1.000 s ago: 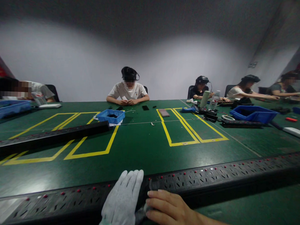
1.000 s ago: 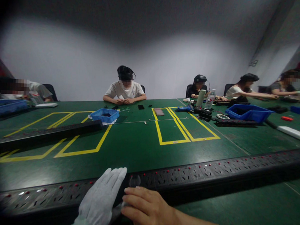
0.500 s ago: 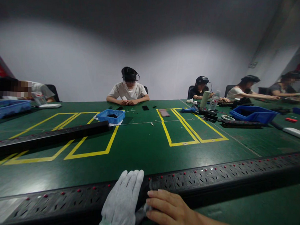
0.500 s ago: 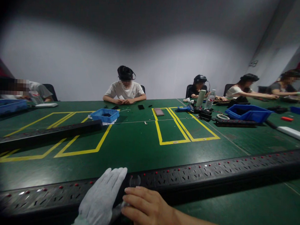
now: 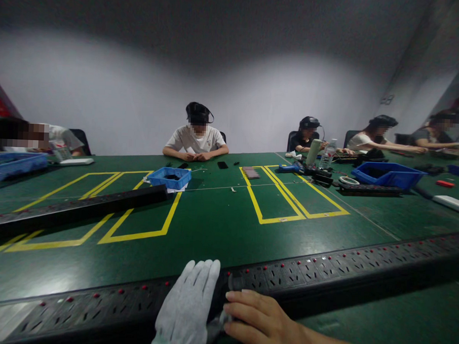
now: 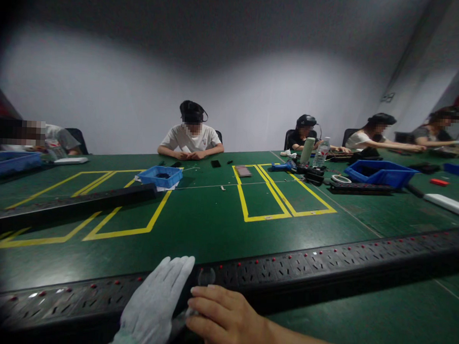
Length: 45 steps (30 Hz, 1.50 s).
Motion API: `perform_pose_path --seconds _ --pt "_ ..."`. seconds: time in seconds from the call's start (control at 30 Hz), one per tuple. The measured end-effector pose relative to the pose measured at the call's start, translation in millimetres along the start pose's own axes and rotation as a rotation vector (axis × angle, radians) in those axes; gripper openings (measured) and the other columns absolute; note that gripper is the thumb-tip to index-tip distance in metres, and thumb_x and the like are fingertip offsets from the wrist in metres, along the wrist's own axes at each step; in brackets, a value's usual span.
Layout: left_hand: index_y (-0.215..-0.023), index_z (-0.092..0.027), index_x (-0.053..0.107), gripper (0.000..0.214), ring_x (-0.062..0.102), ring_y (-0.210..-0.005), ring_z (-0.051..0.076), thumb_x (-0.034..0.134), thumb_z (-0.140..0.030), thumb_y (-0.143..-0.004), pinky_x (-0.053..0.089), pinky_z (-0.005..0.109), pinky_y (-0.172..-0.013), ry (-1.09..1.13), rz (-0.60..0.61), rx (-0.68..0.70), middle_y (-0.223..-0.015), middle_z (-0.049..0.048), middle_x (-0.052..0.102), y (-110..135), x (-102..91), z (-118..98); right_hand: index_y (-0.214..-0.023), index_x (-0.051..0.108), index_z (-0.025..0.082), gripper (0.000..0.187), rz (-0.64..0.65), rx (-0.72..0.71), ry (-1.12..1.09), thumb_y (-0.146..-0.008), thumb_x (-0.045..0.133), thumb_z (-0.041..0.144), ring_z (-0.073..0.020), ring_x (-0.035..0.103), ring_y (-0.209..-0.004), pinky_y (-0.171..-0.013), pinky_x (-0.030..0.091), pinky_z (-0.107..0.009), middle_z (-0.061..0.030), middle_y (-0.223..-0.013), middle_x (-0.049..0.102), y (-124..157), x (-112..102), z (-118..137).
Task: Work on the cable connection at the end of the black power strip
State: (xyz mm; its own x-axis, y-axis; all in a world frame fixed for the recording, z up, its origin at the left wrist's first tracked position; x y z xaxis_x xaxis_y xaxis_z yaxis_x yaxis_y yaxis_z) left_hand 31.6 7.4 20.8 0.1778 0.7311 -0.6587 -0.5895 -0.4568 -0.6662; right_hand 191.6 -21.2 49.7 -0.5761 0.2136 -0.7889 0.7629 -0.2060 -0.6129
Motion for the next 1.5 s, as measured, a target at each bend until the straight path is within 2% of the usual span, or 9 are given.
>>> perform_pose_path --seconds 0.17,0.4,0.73,1.0,1.2,1.5 --pt "-0.127 -0.004 0.047 0.061 0.05 -0.117 0.027 0.041 -0.049 -0.087 0.034 0.042 -0.103 0.006 0.003 -0.001 -0.126 0.0154 0.056 1.6 1.4 -0.6 -0.115 0.057 0.012 0.031 0.054 -0.002 0.02 -0.098 0.037 0.028 -0.0184 0.037 -0.131 -0.104 0.041 -0.032 -0.0088 -0.12 0.062 1.5 3.7 -1.4" --pt "-0.126 -0.005 0.048 0.058 0.05 -0.116 0.026 0.04 -0.047 -0.088 0.034 0.041 -0.102 -0.003 -0.01 0.006 -0.124 0.0145 0.057 -1.9 -3.1 -0.3 -0.112 0.059 0.012 0.036 0.023 0.006 0.014 -0.1 0.031 0.03 -0.0181 0.037 -0.131 -0.105 0.04 -0.031 -0.008 -0.119 0.062 0.8 2.3 -1.3" --pt "-0.126 -0.004 0.048 0.063 0.051 -0.115 0.027 0.044 -0.051 -0.085 0.034 0.042 -0.102 -0.008 0.007 0.007 -0.124 0.0154 0.057 0.3 -0.3 -1.5 -0.111 0.059 0.012 0.034 -0.005 0.003 0.001 -0.1 0.033 0.031 -0.0175 0.039 -0.13 -0.105 0.039 -0.03 -0.0077 -0.116 0.064 -1.2 -0.3 0.3" --pt "-0.124 -0.003 0.051 0.053 0.05 -0.115 0.027 0.038 -0.041 -0.088 0.035 0.042 -0.1 -0.018 -0.025 0.01 -0.123 0.0152 0.058 -3.4 -3.9 -1.0 -0.11 0.06 0.012 0.037 -0.02 0.005 0.007 -0.1 0.031 0.033 -0.0174 0.042 -0.128 -0.104 0.04 -0.03 -0.007 -0.116 0.064 -2.2 -1.0 -0.1" --pt "-0.122 -0.002 0.052 0.055 0.051 -0.113 0.028 0.038 -0.042 -0.088 0.035 0.043 -0.099 -0.027 -0.03 0.024 -0.122 0.0157 0.058 -4.3 -3.7 -1.4 -0.11 0.061 0.012 0.031 -0.024 0.009 0.019 -0.099 0.037 0.029 -0.0177 0.043 -0.128 -0.105 0.04 -0.03 -0.0071 -0.116 0.064 -2.1 -1.1 -0.2" --pt "-0.122 -0.003 0.052 0.059 0.051 -0.114 0.028 0.042 -0.048 -0.086 0.036 0.043 -0.099 -0.02 -0.036 0.017 -0.121 0.0157 0.058 -3.0 -3.5 -0.7 -0.109 0.06 0.012 0.031 -0.025 0.012 0.012 -0.099 0.035 0.027 -0.0172 0.042 -0.128 -0.105 0.04 -0.029 -0.0068 -0.116 0.065 -2.8 -1.7 0.1"
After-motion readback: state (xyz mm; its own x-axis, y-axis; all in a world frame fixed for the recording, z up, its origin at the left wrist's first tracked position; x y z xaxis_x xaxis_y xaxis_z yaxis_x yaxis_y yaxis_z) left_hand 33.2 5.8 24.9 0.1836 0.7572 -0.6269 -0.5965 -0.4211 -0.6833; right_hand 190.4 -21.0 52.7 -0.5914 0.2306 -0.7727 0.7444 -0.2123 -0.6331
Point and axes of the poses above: each hand's wrist, its own y-axis away from the middle knuckle, its own x-axis out of the palm, z = x × y, the point moved 5 cm from there along -y, towards the middle knuckle
